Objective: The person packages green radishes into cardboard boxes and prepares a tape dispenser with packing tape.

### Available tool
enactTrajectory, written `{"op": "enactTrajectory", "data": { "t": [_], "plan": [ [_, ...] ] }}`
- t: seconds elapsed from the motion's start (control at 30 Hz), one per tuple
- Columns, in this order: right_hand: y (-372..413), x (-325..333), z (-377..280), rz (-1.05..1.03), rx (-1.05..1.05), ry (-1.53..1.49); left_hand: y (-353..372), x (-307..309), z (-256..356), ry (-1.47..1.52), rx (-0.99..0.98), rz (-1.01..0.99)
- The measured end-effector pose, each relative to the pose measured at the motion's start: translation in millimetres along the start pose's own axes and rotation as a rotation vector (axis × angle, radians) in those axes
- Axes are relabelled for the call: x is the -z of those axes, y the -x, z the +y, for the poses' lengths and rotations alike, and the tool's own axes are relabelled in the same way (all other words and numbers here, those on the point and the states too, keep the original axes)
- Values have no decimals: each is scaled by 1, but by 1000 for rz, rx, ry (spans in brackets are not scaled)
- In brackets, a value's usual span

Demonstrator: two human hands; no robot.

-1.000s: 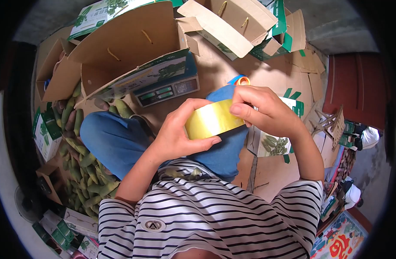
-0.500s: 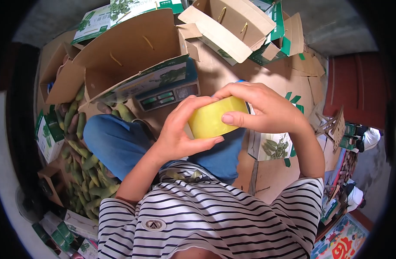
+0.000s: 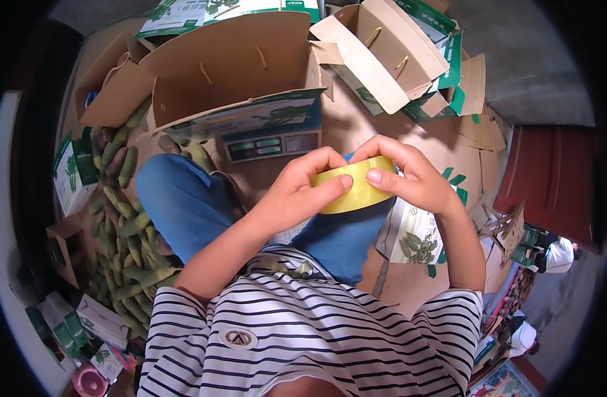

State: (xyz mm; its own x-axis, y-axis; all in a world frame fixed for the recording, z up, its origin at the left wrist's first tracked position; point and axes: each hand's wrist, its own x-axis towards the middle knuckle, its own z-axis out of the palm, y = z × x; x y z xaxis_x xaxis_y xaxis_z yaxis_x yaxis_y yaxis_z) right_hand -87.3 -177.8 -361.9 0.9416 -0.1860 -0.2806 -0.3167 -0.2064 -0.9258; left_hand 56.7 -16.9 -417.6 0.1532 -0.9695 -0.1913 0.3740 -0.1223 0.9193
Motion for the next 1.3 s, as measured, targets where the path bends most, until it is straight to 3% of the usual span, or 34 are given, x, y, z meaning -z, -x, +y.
{"op": "enactTrajectory", "data": {
  "t": [0.13,0.23,0.43,0.57,0.77,0.87,0.97,1.3],
  "plan": [
    [-22,0,0,-57,10,-33,3,13,4,3,86,45],
    [-45,1,-2,-118,1,-58,3,24,5,1,15,106],
    [-88,-6,0,-207,65,98,7,50,1,1,64,145],
    [-99,-21,-5,-230,-10,144,15,60,-9,31,120,139],
    [-106,-36,-16,-324,-21,37,43,74,-6,271,14,137],
    [-111,-48,-36,-357,58,142,62,71,12,241,65,221],
    [-119,-64,-50,-398,77,146,79,76,7,177,-25,291],
    [-147,-96,-58,-540,2,162,106,90,-2,242,-7,418]
  ]
}}
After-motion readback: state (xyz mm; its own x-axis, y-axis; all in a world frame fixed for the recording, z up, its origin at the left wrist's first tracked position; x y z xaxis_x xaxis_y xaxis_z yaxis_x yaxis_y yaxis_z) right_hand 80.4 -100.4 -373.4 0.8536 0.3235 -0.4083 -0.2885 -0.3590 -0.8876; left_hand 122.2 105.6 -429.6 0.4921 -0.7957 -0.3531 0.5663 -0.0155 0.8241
